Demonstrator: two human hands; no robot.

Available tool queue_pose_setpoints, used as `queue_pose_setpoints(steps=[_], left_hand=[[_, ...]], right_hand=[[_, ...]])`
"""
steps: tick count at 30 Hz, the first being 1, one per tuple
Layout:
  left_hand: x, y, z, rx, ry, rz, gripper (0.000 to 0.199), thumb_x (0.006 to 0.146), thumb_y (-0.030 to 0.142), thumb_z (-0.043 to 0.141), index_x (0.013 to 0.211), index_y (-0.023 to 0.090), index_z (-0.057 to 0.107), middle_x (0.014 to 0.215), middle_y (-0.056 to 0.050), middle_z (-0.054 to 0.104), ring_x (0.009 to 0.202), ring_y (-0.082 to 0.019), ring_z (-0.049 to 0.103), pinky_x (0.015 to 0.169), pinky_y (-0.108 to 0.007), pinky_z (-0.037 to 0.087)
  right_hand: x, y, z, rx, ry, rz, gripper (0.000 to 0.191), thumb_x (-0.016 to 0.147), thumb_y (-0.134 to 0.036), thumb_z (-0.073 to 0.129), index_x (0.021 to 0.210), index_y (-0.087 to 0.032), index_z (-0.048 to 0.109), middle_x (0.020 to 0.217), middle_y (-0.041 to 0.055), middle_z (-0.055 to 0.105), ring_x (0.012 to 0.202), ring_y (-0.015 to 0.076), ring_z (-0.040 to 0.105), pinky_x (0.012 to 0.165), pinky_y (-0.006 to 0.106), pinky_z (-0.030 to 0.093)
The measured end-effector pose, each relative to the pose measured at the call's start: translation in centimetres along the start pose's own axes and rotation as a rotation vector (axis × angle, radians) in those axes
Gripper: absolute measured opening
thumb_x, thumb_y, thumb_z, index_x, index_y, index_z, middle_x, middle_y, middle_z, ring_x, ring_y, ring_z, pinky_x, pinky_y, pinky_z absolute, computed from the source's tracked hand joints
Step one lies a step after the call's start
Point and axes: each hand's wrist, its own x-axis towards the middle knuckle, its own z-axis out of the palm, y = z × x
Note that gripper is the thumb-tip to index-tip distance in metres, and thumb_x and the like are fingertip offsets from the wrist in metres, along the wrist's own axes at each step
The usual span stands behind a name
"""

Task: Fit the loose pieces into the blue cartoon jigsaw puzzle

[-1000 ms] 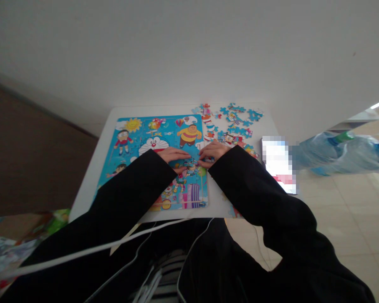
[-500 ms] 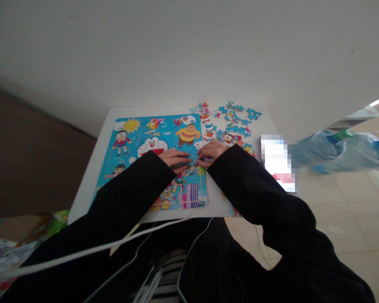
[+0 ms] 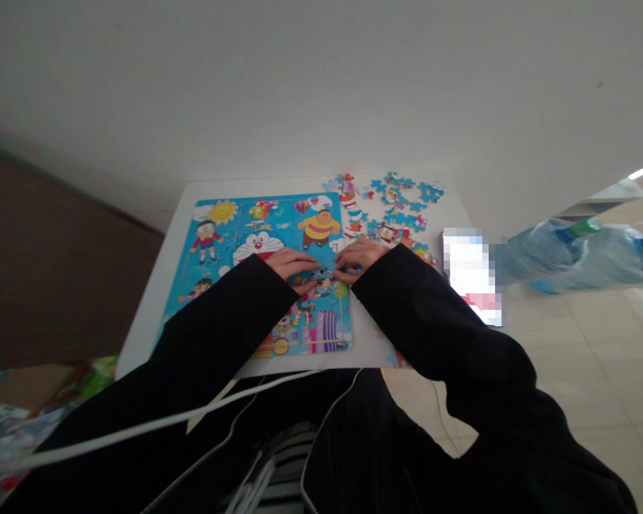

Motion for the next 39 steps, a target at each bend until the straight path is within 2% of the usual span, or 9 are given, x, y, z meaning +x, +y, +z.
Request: queue_pose_setpoints(steps=[3,9,16,20,24,27,31,34,39], left_hand=[[0.1,0.3,-0.1,0.035,0.079,-0.009,0.028,0.073,0.043,0.062,0.081,0.017,0.068,0.072,-0.003,0.065,0.063,-0.013,0.056,0.058,-0.024,0.046],[0.5,1.4,-1.7,0.096,-0.143,-0.170,0.040,0.074,0.051,0.061,0.092,0.016,0.067,0.076,-0.005,0.062,0.067,-0.015,0.053,0.062,-0.027,0.045],[0.7,1.8,-2.3,0.021,-0.213,-0.236,0.048,0.077,0.058,0.053,0.093,0.015,0.067,0.072,-0.004,0.057,0.065,-0.015,0.053,0.060,-0.026,0.043],[0.4,1.0,-2.4,-0.053,-0.256,-0.217,0.039,0.079,0.050,0.053,0.097,0.018,0.067,0.073,-0.004,0.057,0.066,-0.014,0.053,0.060,-0.026,0.043],[0.4,0.1,-2.5,-0.120,-0.337,-0.171,0.022,0.083,0.028,0.048,0.092,0.021,0.067,0.081,-0.002,0.060,0.071,-0.013,0.055,0.066,-0.024,0.044],[0.6,0.4,-2.6,-0.074,-0.287,-0.162,0.028,0.085,0.018,0.039,0.086,0.021,0.067,0.090,-0.003,0.061,0.077,-0.012,0.055,0.072,-0.025,0.045],[1.0,1.9,-2.9,0.137,-0.148,-0.325,0.028,0.085,0.037,0.047,0.091,0.017,0.065,0.081,-0.002,0.058,0.071,-0.013,0.055,0.065,-0.025,0.045],[1.0,2.4,-3.0,0.218,-0.208,-0.362,0.038,0.078,0.049,0.055,0.090,0.014,0.065,0.075,-0.004,0.056,0.064,-0.015,0.054,0.058,-0.027,0.044],[0.6,1.3,-3.0,0.097,-0.286,-0.275,0.019,0.077,0.019,0.048,0.084,0.017,0.065,0.082,-0.004,0.061,0.069,-0.015,0.055,0.065,-0.026,0.044]], right_hand=[[0.1,-0.2,-0.1,-0.012,-0.024,0.030,0.017,0.076,-0.030,0.060,0.063,-0.021,0.064,0.070,0.0016,0.070,0.064,0.0123,0.064,0.063,0.027,0.051],[0.0,-0.1,-0.1,0.000,-0.033,0.043,0.017,0.076,-0.031,0.060,0.063,-0.021,0.065,0.070,0.0014,0.070,0.064,0.0123,0.064,0.064,0.028,0.051],[0.0,0.0,-0.2,-0.002,-0.071,0.075,0.019,0.077,-0.033,0.059,0.062,-0.022,0.065,0.071,0.0011,0.070,0.065,0.0124,0.064,0.063,0.028,0.051],[0.1,0.1,-0.1,0.016,-0.007,0.000,0.017,0.076,-0.030,0.061,0.063,-0.020,0.064,0.069,0.0024,0.069,0.064,0.0122,0.064,0.062,0.027,0.050],[0.0,0.1,0.0,0.035,0.002,-0.017,0.016,0.076,-0.029,0.061,0.063,-0.019,0.064,0.068,0.0031,0.069,0.064,0.0128,0.064,0.062,0.027,0.050],[0.0,0.1,0.1,0.040,-0.010,0.006,0.017,0.077,-0.029,0.060,0.063,-0.020,0.065,0.069,0.0031,0.070,0.065,0.0130,0.065,0.063,0.028,0.050],[0.0,0.1,0.1,0.038,-0.029,0.041,0.017,0.076,-0.030,0.060,0.062,-0.021,0.064,0.070,0.0025,0.070,0.065,0.0131,0.065,0.064,0.029,0.051],[0.0,0.1,0.1,0.030,-0.031,0.056,0.018,0.076,-0.031,0.060,0.062,-0.021,0.064,0.069,0.0021,0.070,0.065,0.0130,0.065,0.063,0.028,0.051],[-0.1,0.0,0.1,0.028,-0.015,0.050,0.018,0.077,-0.031,0.060,0.062,-0.021,0.064,0.069,0.0022,0.070,0.064,0.0128,0.065,0.063,0.028,0.051]])
